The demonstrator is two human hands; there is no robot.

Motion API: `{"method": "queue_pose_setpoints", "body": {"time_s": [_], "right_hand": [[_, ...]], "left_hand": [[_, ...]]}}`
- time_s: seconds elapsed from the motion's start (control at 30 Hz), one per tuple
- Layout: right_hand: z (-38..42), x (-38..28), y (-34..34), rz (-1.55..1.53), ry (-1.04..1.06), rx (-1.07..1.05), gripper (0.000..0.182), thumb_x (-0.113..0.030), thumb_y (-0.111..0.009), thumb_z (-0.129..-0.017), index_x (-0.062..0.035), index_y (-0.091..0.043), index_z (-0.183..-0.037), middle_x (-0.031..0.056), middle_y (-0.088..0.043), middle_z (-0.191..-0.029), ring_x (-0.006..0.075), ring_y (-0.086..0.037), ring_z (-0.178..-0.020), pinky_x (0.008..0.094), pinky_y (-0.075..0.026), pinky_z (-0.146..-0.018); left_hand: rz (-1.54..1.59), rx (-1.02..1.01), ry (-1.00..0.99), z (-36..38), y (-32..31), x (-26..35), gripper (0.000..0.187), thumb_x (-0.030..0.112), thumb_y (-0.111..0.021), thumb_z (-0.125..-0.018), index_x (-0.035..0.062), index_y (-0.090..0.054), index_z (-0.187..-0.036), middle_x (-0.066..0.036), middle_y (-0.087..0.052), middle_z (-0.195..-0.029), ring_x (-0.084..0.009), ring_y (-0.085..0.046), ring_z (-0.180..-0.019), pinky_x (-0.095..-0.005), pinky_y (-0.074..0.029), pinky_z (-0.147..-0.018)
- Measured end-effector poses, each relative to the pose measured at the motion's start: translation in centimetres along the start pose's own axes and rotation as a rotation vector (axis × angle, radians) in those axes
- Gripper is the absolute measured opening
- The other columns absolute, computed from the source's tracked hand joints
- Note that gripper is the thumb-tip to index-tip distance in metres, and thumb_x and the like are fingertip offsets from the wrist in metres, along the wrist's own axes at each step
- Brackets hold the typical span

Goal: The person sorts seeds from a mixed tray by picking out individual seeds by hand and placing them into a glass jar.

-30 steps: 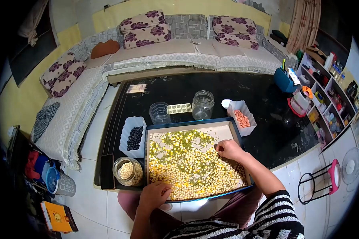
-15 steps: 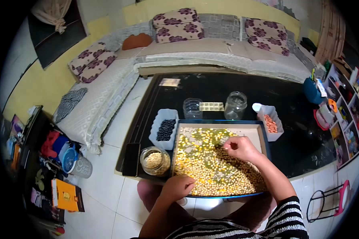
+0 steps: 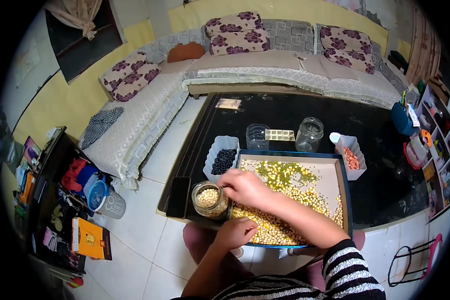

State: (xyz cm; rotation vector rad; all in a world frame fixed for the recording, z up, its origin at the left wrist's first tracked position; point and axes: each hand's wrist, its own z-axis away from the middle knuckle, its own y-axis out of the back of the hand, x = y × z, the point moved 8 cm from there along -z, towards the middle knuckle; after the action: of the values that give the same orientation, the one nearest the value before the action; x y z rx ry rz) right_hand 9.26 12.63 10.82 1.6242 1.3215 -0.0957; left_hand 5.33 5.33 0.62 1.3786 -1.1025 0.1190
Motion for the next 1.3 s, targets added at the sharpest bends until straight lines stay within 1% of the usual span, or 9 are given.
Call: {"method": "queue_pose_setpoints", "body": {"time_s": [0.13, 0.2, 0.4, 0.57, 0.7, 0.93, 1.13, 1.2, 1.3], "right_hand": [[5.9, 5.6, 4.5, 0.111, -0.206, -0.028, 0.013, -0.006, -0.062, -0.072, -0.0050, -0.063, -0.085, 0.0105, -0.061, -0.082, 0.0234, -0.061, -0.074, 0.0322, -0.050, -0.067], [9.8, 8.8, 7.3, 0.197, -0.386, -0.058, 0.013, -0.007, -0.061, -0.071, -0.0047, -0.063, -0.084, 0.0124, -0.063, -0.081, 0.0276, -0.061, -0.077, 0.0351, -0.049, -0.071], [19.8, 15.7, 13.5, 0.365, -0.703, -0.016, 0.013, -0.009, -0.063, -0.068, -0.0062, -0.064, -0.080, 0.0115, -0.064, -0.076, 0.0261, -0.062, -0.072, 0.0343, -0.050, -0.067], [20.9, 16.3, 12.3, 0.239, -0.707, -0.044, 0.016, -0.008, -0.062, -0.067, -0.0054, -0.063, -0.082, 0.0124, -0.063, -0.077, 0.0266, -0.061, -0.070, 0.0346, -0.049, -0.067], [20.3, 16.4, 11.1, 0.341, -0.695, -0.155, 0.017, -0.008, -0.061, -0.066, -0.0042, -0.061, -0.083, 0.0139, -0.061, -0.078, 0.0284, -0.060, -0.076, 0.0357, -0.048, -0.071], [20.8, 16.7, 12.0, 0.432, -0.679, -0.113, 0.016, -0.007, -0.060, -0.066, -0.0045, -0.062, -0.082, 0.0140, -0.062, -0.079, 0.0290, -0.060, -0.077, 0.0368, -0.048, -0.072], [19.6, 15.5, 11.5, 0.319, -0.602, -0.052, 0.014, -0.006, -0.060, -0.066, -0.0042, -0.062, -0.080, 0.0132, -0.061, -0.080, 0.0292, -0.060, -0.078, 0.0358, -0.048, -0.073], [19.3, 15.7, 10.7, 0.344, -0.494, -0.111, 0.013, -0.006, -0.060, -0.067, -0.0042, -0.062, -0.080, 0.0133, -0.062, -0.080, 0.0295, -0.060, -0.078, 0.0362, -0.048, -0.073], [19.0, 15.7, 10.2, 0.421, -0.520, -0.254, 0.013, -0.006, -0.059, -0.068, -0.0042, -0.062, -0.080, 0.0135, -0.062, -0.081, 0.0295, -0.059, -0.079, 0.0365, -0.048, -0.073]], "left_hand": [[-0.018, -0.034, 0.009, -0.1, -0.3, 0.0, 0.013, 0.021, -0.061, -0.077, 0.0096, -0.063, -0.083, -0.009, -0.061, -0.078, -0.0282, -0.059, -0.072, -0.0379, -0.047, -0.062], [-0.075, -0.061, 0.020, -0.1, -0.6, -0.3, 0.015, 0.024, -0.060, -0.077, 0.0108, -0.065, -0.083, -0.009, -0.061, -0.078, -0.0276, -0.059, -0.073, -0.0371, -0.047, -0.063], [-0.026, -0.037, 0.052, -0.1, -0.3, -0.1, 0.015, 0.026, -0.062, -0.077, 0.0119, -0.065, -0.082, -0.006, -0.062, -0.075, -0.0252, -0.060, -0.071, -0.0353, -0.047, -0.062], [-0.058, -0.040, 0.054, 0.0, -0.5, -0.5, 0.012, 0.025, -0.063, -0.077, 0.0130, -0.064, -0.080, -0.005, -0.062, -0.073, -0.0240, -0.060, -0.067, -0.0344, -0.048, -0.059], [-0.058, -0.061, 0.072, 0.0, -0.5, -0.4, 0.012, 0.024, -0.063, -0.077, 0.0128, -0.064, -0.081, -0.005, -0.061, -0.073, -0.0240, -0.060, -0.067, -0.0338, -0.048, -0.058], [-0.073, -0.065, 0.070, -0.1, -0.2, 0.0, 0.012, 0.023, -0.063, -0.077, 0.0114, -0.063, -0.080, -0.005, -0.061, -0.075, -0.0242, -0.060, -0.067, -0.0336, -0.048, -0.059], [-0.074, -0.074, 0.087, -0.1, -0.2, 0.0, 0.013, 0.023, -0.063, -0.077, 0.0102, -0.063, -0.080, -0.005, -0.062, -0.076, -0.0247, -0.061, -0.068, -0.0338, -0.048, -0.060], [-0.087, -0.068, 0.079, -0.1, -0.1, 0.1, 0.013, 0.023, -0.063, -0.077, 0.0102, -0.063, -0.080, -0.005, -0.062, -0.076, -0.0248, -0.061, -0.068, -0.0338, -0.048, -0.060], [-0.081, -0.047, 0.050, -0.2, 0.1, 0.5, 0.013, 0.022, -0.063, -0.077, 0.0101, -0.063, -0.079, -0.005, -0.062, -0.076, -0.0250, -0.061, -0.068, -0.0342, -0.048, -0.060]]}}
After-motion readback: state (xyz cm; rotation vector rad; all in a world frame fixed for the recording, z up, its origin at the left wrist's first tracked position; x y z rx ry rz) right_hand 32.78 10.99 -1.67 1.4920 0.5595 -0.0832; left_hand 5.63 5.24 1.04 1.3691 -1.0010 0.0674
